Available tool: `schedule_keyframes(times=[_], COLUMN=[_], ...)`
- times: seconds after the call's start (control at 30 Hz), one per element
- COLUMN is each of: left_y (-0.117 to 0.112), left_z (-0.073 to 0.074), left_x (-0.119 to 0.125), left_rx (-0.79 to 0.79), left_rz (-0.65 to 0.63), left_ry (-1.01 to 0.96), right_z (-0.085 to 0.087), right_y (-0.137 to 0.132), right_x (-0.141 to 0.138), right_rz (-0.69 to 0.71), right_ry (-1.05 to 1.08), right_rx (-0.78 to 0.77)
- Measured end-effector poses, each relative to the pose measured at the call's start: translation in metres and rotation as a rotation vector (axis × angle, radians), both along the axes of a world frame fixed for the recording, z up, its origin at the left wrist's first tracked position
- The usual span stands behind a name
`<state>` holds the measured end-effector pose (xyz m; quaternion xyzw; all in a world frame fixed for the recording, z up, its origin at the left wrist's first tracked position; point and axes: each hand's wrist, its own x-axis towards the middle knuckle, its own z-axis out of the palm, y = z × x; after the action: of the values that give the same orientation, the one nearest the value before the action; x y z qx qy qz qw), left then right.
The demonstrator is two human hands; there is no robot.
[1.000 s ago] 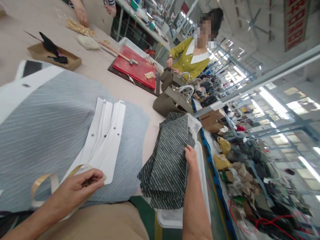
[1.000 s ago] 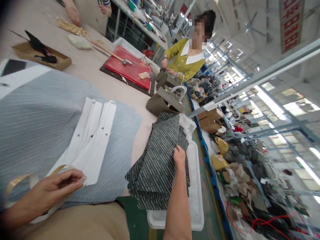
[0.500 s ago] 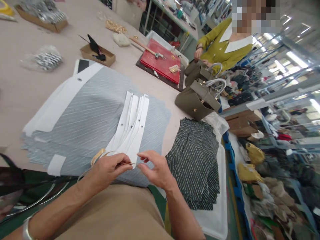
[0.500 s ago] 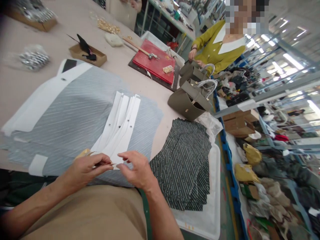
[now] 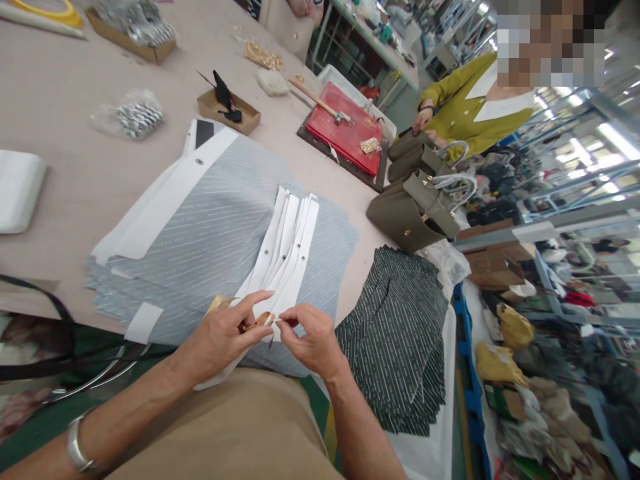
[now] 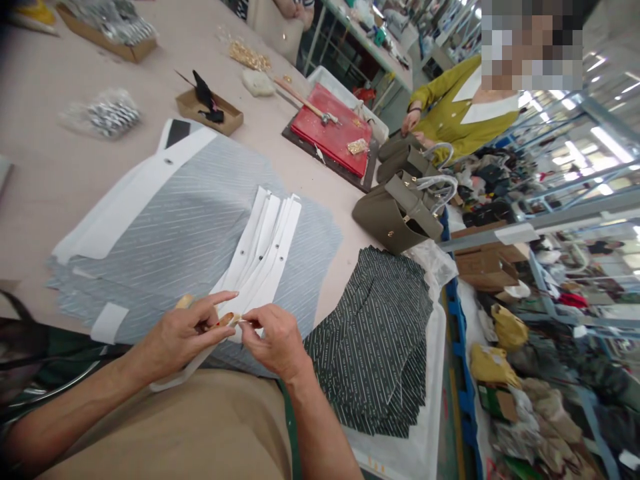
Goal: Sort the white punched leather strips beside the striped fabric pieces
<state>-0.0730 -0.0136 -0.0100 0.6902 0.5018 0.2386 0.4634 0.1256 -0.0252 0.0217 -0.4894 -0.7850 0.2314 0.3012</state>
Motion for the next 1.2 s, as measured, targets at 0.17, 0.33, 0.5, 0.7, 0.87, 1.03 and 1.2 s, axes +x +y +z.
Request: schedule_keyframes(times=[0.17,0.33,0.5,0.7,0.87,1.03,1.2], left_y=[0.009,0.018,0.018,0.019,0.023,0.020,0.018], left_z=[0.001,0.001,-0.002,-0.021,-0.047,-0.054,-0.059], left_x=[-0.004,-0.005,-0.001,0.005,0.007,0.006,0.006], left_rx=[0.158,0.294,0.318,-0.045,-0.208,-0.215,-0.257], left_rz=[-0.150,-0.149,-0.148,-0.173,-0.146,-0.138,-0.061], left_ry=[-0.043,-0.022,-0.038,-0.080,-0.047,-0.058,-0.123], right_z=[-0.003,-0.010,-0.035,-0.083,-0.103,-0.111,-0.108], right_y=[0.004,0.003,0.023,0.090,0.120,0.130,0.131], right_x=[-0.006,-0.023,-0.023,0.029,0.042,0.040,0.050], right_rz=[-0.026,-0.155,-0.581,-0.818,-0.749,-0.726,-0.757], right_ry=[-0.008,0.027,0.278,0.768,0.639,0.454,0.271], right_rx=[0.003,-0.021,-0.314,-0.667,-0.702,-0.736,-0.747])
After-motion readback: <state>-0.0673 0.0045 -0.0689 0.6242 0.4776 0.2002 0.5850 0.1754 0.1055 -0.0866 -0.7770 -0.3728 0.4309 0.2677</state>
